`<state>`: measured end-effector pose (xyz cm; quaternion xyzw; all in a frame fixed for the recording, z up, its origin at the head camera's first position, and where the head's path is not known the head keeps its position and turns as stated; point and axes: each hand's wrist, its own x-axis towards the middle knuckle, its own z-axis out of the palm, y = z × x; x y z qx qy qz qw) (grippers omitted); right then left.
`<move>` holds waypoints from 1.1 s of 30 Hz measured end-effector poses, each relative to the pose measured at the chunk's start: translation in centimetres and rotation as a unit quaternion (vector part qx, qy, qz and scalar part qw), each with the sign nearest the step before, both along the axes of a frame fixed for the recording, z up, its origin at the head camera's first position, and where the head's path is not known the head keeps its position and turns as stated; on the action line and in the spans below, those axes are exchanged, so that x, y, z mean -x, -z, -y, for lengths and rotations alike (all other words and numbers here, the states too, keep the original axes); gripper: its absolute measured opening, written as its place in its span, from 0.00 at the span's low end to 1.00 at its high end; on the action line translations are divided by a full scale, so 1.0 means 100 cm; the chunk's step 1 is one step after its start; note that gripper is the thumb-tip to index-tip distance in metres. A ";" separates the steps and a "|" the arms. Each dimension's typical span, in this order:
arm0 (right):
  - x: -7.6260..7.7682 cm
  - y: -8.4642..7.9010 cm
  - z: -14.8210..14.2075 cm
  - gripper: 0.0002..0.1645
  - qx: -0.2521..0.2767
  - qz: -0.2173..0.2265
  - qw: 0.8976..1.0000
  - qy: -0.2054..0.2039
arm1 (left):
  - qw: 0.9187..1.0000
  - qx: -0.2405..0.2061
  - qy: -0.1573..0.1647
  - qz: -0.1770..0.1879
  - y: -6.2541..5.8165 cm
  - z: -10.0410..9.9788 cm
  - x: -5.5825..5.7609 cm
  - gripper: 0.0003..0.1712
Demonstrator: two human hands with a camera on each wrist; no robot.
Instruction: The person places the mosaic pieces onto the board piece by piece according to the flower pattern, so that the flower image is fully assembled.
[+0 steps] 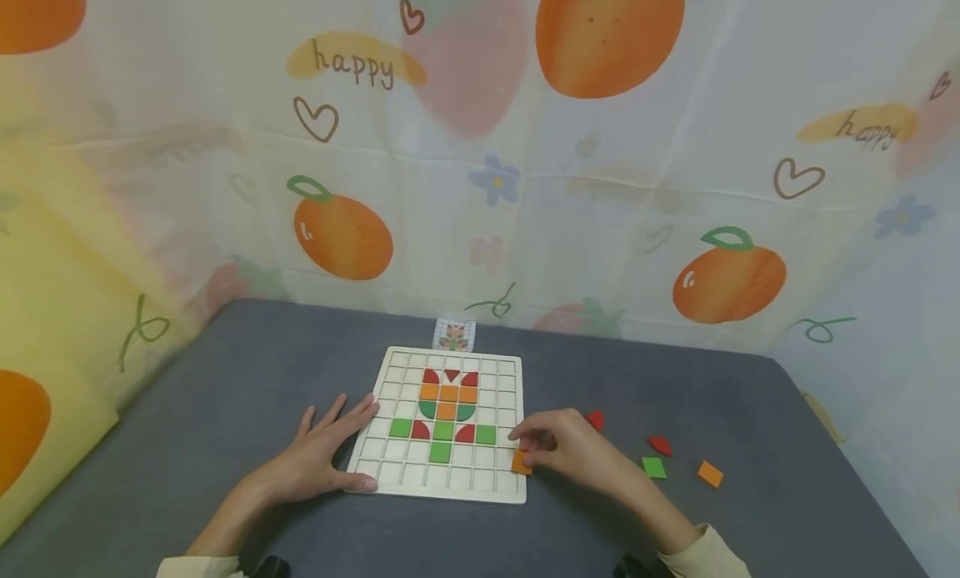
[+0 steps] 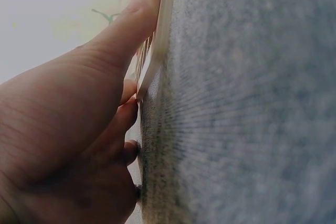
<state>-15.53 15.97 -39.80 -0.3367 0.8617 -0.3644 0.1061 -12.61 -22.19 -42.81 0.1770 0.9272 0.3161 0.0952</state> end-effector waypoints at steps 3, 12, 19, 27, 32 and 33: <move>0.002 -0.001 0.006 0.16 0.001 -0.001 1.000 -0.007 | 1.000 0.001 0.000 -0.004 0.000 -0.001 0.000 0.64; 0.008 0.000 0.021 0.16 -0.003 -0.007 1.000 -0.014 | 1.000 0.007 -0.006 0.002 0.000 -0.001 0.000 0.65; 0.012 -0.001 0.039 0.15 0.007 0.004 1.000 -0.025 | 1.000 0.005 -0.003 0.004 -0.002 -0.002 0.000 0.64; 0.016 0.001 0.056 0.12 0.016 0.003 0.999 -0.038 | 1.000 -0.003 0.004 0.005 -0.002 -0.001 0.000 0.63; 0.017 0.002 0.063 0.12 0.009 -0.003 0.999 -0.044 | 1.000 -0.005 0.005 0.004 -0.003 -0.001 0.000 0.63; 0.017 0.003 0.064 0.11 0.007 -0.005 0.999 -0.041 | 1.000 -0.004 0.005 0.003 -0.003 -0.001 -0.001 0.63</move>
